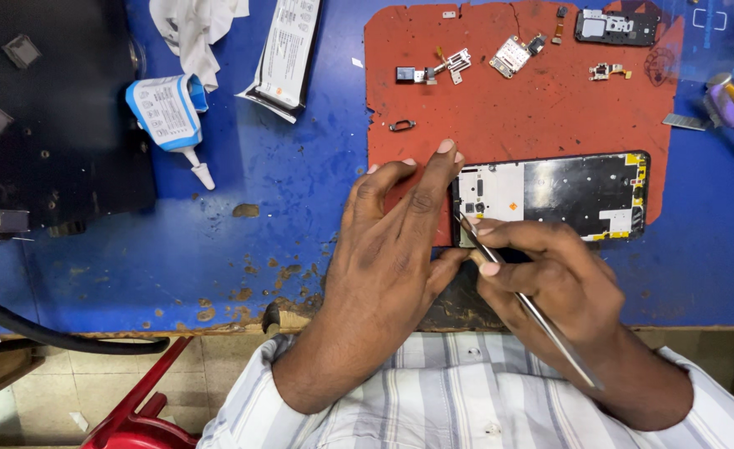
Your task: The person uses tweezers to remove small components and adhesive from the interior of a disassembled smartphone. They then use a red-handled screwdriver to loosen screws along the phone's frame. The phone remains open on the workbench throughout the clip.
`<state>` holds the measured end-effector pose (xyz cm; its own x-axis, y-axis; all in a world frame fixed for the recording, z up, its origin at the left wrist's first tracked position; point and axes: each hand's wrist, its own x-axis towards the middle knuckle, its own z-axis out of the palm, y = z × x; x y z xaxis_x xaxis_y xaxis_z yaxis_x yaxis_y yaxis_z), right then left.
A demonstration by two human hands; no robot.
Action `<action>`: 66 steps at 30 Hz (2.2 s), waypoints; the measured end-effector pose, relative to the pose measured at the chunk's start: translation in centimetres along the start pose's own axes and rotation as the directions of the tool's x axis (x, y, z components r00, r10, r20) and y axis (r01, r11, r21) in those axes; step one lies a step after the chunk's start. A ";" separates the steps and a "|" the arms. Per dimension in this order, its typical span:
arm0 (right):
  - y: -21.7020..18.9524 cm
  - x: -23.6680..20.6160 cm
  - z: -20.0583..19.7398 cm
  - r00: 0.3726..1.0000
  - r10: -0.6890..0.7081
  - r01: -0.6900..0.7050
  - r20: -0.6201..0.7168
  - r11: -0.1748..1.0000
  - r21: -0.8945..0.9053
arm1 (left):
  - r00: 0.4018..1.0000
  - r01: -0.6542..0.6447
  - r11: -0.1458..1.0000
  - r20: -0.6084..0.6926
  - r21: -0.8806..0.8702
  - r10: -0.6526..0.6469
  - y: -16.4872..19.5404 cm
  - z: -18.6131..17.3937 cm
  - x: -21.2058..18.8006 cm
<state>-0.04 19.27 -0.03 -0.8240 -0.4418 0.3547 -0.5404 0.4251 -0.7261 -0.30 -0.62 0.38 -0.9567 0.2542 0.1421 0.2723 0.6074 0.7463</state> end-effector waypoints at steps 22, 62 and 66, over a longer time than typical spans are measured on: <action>0.4 0.0 -0.6 0.999 0.003 -0.001 0.051 0.999 -0.040 | 1.000 0.004 1.000 0.011 0.017 -0.005 0.1 0.2 0.1; 0.3 1.0 0.6 0.999 0.048 -0.049 -0.018 0.998 -0.041 | 1.000 0.000 1.000 -0.012 -0.002 0.000 0.1 0.5 0.2; 0.2 1.2 0.5 0.998 0.064 -0.064 -0.006 0.997 -0.051 | 1.000 0.011 1.000 -0.014 0.000 -0.011 0.2 0.4 0.2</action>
<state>-1.08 18.41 -0.08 -0.8577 -0.4094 0.3110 -0.4946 0.4918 -0.7166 -0.42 -0.16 0.29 -0.9609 0.2371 0.1427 0.2616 0.6102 0.7478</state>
